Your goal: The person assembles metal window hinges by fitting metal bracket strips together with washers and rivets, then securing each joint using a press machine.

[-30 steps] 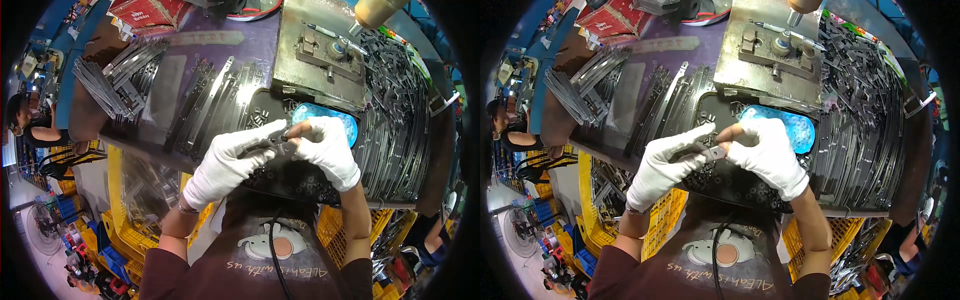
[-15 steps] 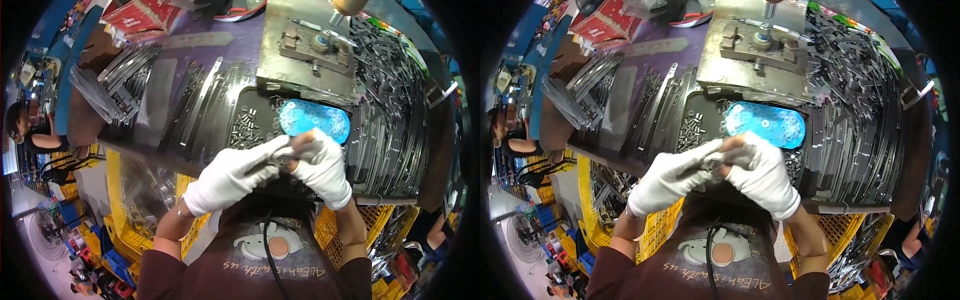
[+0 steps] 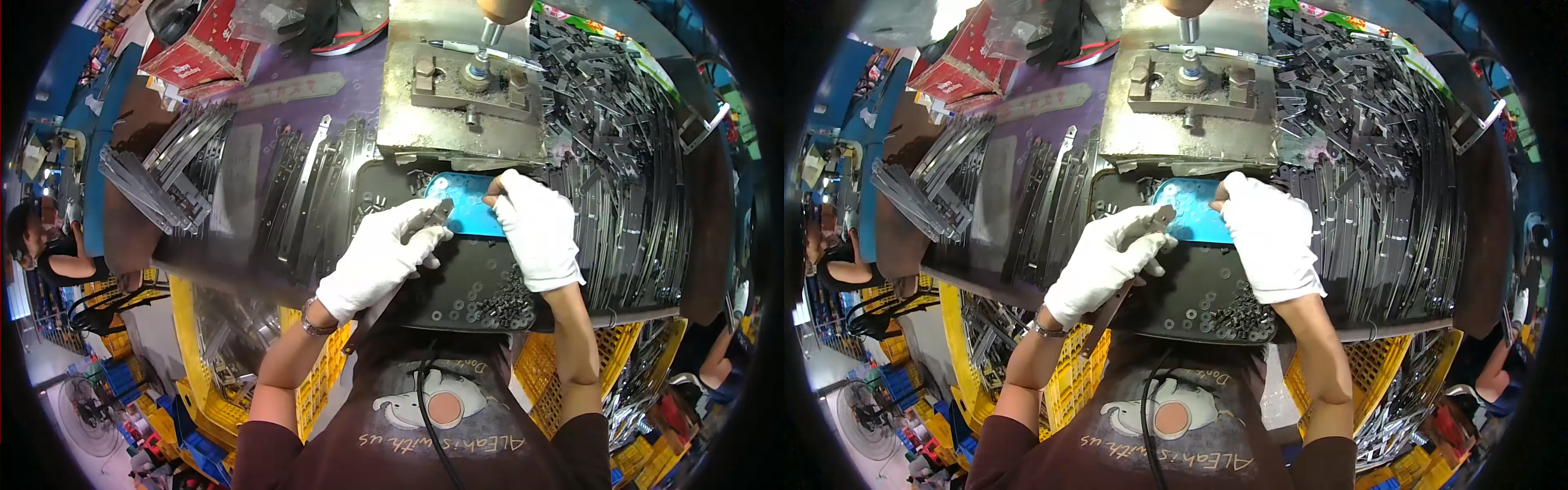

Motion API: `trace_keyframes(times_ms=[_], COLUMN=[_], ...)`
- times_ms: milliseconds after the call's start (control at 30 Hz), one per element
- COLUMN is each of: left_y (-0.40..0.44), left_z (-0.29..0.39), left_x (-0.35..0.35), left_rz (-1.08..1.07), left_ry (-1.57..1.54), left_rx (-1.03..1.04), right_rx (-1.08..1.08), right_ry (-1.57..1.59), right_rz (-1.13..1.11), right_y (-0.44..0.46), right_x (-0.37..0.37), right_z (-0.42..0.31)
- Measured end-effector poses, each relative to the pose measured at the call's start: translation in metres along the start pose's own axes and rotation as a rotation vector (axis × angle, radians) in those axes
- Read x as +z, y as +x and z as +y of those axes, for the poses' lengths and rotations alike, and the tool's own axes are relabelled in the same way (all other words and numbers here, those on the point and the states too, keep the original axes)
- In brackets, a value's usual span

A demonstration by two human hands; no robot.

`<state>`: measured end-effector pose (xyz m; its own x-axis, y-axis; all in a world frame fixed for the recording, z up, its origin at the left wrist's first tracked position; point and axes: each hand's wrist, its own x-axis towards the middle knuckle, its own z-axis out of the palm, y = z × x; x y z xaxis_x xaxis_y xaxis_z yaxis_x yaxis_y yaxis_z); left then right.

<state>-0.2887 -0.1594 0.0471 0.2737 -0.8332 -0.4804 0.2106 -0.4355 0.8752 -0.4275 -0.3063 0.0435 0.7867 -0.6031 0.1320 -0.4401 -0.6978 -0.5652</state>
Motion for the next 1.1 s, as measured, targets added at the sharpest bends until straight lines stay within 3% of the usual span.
trace_keyframes(times_ms=[100, 167, 233, 367, 467, 500, 567, 600, 633, 667, 700, 767, 833, 867, 900, 967, 1000, 1033, 1067, 1100], left_y=[0.004, 0.004, 0.002, 0.000, 0.000, -0.001, -0.003, -0.004, 0.000, 0.003, 0.006, 0.010, 0.011, 0.011, 0.011, 0.011, 0.012, 0.012, 0.012, 0.014], left_z=[0.004, 0.009, 0.014, 0.025, 0.025, 0.026, 0.029, 0.032, 0.030, 0.032, 0.034, 0.024, 0.021, 0.023, 0.025, 0.028, 0.025, 0.026, 0.031, 0.035], left_x=[0.003, 0.009, 0.015, 0.022, 0.027, 0.026, 0.025, 0.024, 0.021, 0.017, 0.012, 0.009, 0.012, 0.010, 0.007, 0.002, 0.004, 0.004, 0.002, 0.001], left_rz=[0.022, 0.015, 0.006, -0.023, 0.005, -0.015, -0.047, -0.047, -0.032, -0.011, 0.010, -0.006, -0.002, -0.005, 0.007, 0.000, 0.032, 0.044, 0.010, -0.025], left_ry=[0.103, 0.119, 0.131, 0.016, 0.229, 0.320, 0.505, 0.270, 0.116, 0.129, 0.145, 0.130, 0.013, 0.023, 0.018, 0.059, 0.002, -0.006, 0.019, 0.045], left_rx=[0.013, 0.027, 0.034, -0.029, 0.112, 0.164, 0.269, 0.089, 0.055, 0.001, -0.051, 0.005, 0.061, 0.054, 0.053, 0.063, 0.119, 0.112, 0.083, 0.054], right_rx=[0.031, 0.028, -0.092, -0.096, 0.116, 0.201, 0.171, 0.261, 0.152, 0.222, 0.349, 0.064, 0.046, 0.308, 0.302, -0.101, -0.063, 0.031, 0.085, -0.049], right_ry=[-0.176, 0.245, 0.279, 0.389, 0.702, 0.988, 0.899, 1.158, 0.561, 0.495, 0.202, -0.524, -0.483, -0.355, -0.468, -0.801, -0.534, -0.431, -0.328, -0.191], right_rz=[-0.060, -0.135, -0.026, 0.032, 0.093, -0.010, -0.213, -0.092, 0.234, 0.407, 0.429, 0.381, 0.289, 0.161, 0.010, 0.147, 0.384, 0.470, 0.539, 0.735], right_y=[-0.001, 0.000, -0.004, 0.000, -0.006, -0.006, 0.003, 0.010, 0.027, 0.048, 0.074, 0.111, 0.130, 0.138, 0.139, 0.127, 0.119, 0.118, 0.101, 0.088], right_x=[0.000, -0.015, -0.008, -0.010, -0.004, 0.005, -0.014, -0.022, -0.030, -0.038, -0.038, -0.023, 0.002, -0.012, -0.032, -0.036, -0.039, -0.041, -0.054, -0.059], right_z=[0.001, -0.013, -0.012, -0.009, -0.015, -0.009, 0.006, 0.017, 0.035, 0.054, 0.086, 0.166, 0.222, 0.203, 0.179, 0.200, 0.200, 0.216, 0.181, 0.163])
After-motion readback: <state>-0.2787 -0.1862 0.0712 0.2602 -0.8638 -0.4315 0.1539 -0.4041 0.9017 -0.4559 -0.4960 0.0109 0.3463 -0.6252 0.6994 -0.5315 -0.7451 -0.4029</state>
